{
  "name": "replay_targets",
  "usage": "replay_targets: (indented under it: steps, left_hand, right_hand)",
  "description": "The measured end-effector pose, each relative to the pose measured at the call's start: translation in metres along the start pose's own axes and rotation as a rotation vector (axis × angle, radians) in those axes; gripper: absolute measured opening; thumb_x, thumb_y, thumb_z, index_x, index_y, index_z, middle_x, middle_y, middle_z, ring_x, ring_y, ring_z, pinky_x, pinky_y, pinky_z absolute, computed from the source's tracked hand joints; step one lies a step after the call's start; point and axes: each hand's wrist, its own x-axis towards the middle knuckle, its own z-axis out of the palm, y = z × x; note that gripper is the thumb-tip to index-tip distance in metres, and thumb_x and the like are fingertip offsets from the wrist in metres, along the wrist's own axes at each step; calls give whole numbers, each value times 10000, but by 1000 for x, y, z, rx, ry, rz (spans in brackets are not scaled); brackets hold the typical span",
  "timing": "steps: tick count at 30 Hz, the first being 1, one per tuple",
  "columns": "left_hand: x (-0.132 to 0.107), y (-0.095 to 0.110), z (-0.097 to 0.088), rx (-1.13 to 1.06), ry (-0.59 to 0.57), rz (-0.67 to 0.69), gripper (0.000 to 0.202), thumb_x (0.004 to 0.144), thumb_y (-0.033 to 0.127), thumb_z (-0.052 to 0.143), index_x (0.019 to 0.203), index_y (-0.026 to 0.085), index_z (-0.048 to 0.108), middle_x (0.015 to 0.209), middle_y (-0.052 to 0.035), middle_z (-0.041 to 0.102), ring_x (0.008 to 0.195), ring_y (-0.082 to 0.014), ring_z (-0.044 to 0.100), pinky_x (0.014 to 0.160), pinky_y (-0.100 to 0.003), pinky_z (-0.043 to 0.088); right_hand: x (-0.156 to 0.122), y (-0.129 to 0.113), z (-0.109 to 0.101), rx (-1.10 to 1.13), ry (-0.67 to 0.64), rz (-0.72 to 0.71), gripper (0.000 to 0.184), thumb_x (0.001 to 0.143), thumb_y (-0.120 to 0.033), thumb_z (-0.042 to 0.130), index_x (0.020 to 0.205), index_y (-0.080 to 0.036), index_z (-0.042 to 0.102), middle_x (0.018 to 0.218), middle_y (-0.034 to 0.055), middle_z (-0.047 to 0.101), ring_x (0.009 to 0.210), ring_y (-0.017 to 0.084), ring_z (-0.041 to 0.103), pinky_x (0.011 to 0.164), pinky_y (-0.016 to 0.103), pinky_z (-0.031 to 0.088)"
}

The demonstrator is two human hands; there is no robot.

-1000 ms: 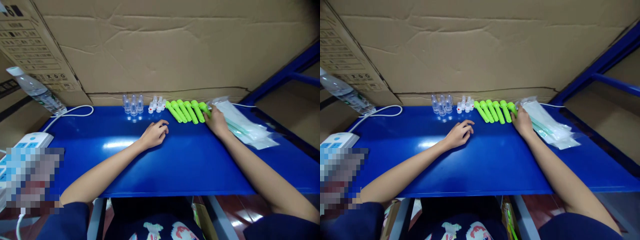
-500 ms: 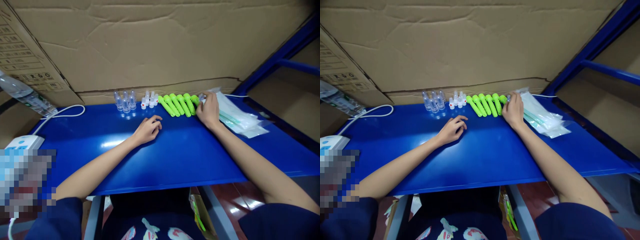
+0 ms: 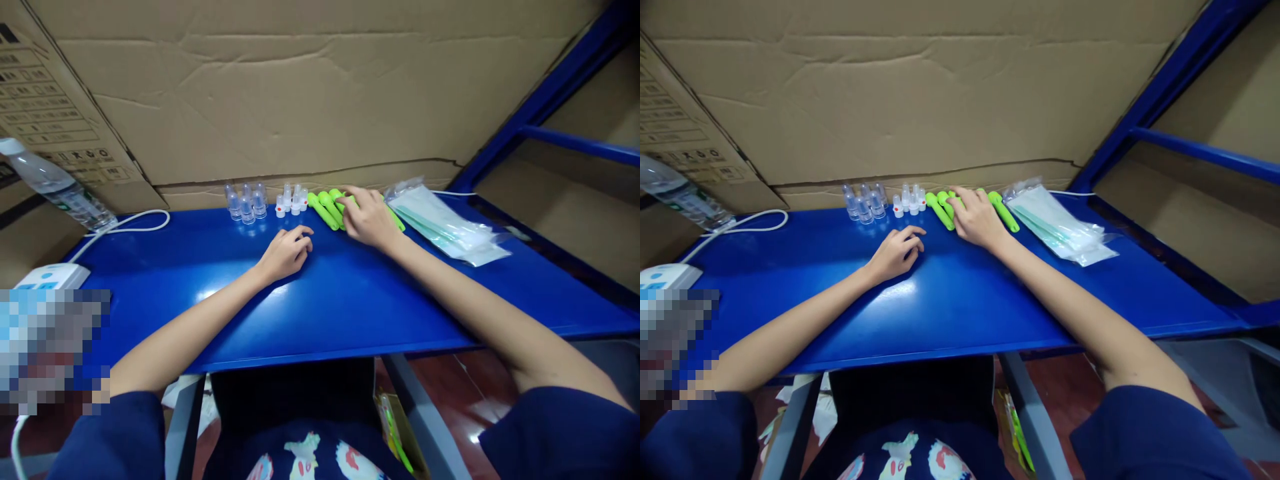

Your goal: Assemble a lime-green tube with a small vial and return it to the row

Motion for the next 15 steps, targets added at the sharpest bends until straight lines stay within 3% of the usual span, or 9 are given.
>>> replay_targets:
  steps: [5, 10, 15]
  left_hand:
    - [3, 1, 0, 80, -19, 40, 211, 903, 86, 465, 940, 175, 654, 1309, -144, 658, 1030, -234, 676, 885, -384, 437]
    - [20, -3, -9, 198, -47, 41, 230, 867, 104, 531, 1040, 151, 674, 1379, -205, 623, 1139, -337, 638, 997, -489, 398]
    - [46, -30, -27, 272, 110, -135, 448, 847, 103, 530, 1291, 99, 592, 1469, -255, 546, 1304, -409, 533, 1093, -546, 317]
  right_hand:
    - [28, -32, -4, -65, -204, 7, 386, 980, -192, 346, 1259, -75, 586, 1327, 255, 609, 1215, 366, 552, 1017, 466, 369]
    - [65, -40, 13, -61, -299, 222, 448, 961, -158, 397, 1380, -29, 494, 1384, 270, 586, 1257, 367, 556, 1012, 441, 400]
    - [90, -40, 29, -43, -366, 316, 519, 965, -191, 466, 1440, 14, 440, 1401, 297, 586, 1287, 376, 574, 1055, 470, 396]
